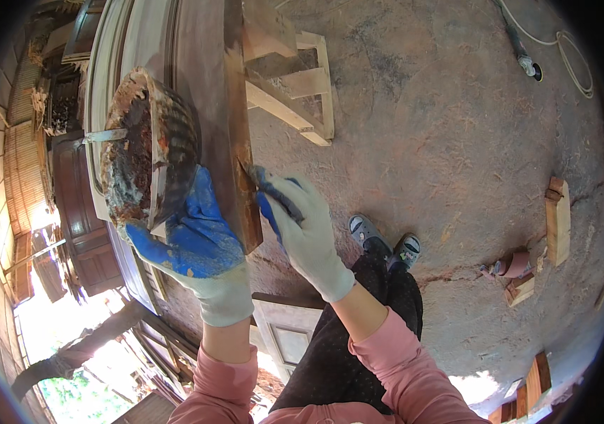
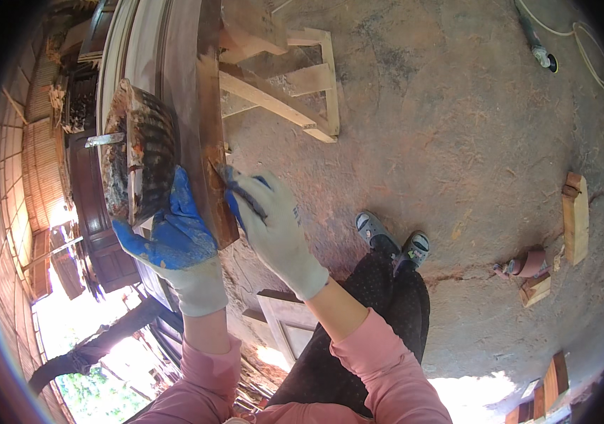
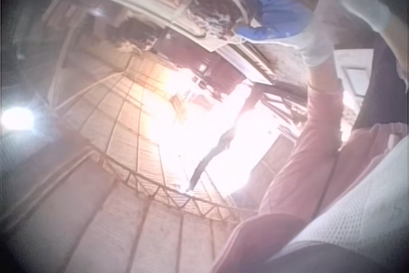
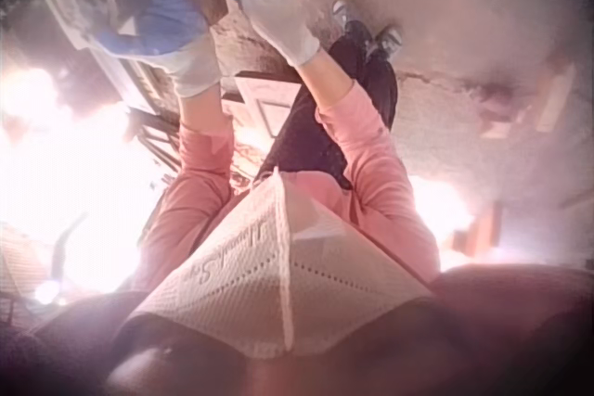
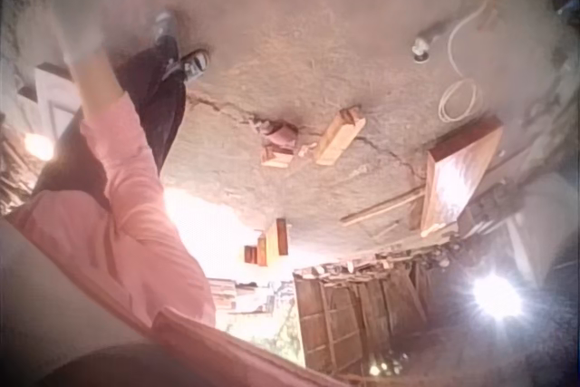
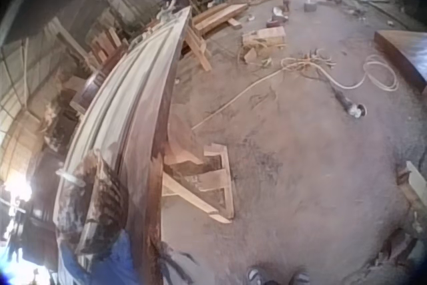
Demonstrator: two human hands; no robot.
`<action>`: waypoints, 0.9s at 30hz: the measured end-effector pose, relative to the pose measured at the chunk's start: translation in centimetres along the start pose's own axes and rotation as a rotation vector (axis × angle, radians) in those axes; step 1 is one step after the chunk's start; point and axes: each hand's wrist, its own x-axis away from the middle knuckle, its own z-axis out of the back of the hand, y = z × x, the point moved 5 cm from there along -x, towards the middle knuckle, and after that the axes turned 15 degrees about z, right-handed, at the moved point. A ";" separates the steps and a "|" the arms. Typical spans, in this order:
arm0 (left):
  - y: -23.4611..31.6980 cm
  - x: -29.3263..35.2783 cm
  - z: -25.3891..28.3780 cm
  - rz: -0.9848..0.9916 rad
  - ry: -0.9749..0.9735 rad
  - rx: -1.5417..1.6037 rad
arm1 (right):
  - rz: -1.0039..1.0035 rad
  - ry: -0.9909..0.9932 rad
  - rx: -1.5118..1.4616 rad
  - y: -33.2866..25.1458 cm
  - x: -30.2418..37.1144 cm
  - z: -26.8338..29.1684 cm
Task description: The person scoops wood filler from a bucket and applies it to a wooden door using a putty knife, smoothing the surface. Another person uses a power sander on the same door in the background.
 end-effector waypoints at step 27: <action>-1.4 19.1 10.8 1.214 -0.100 0.272 | -0.424 0.560 0.749 -27.2 12.3 31.2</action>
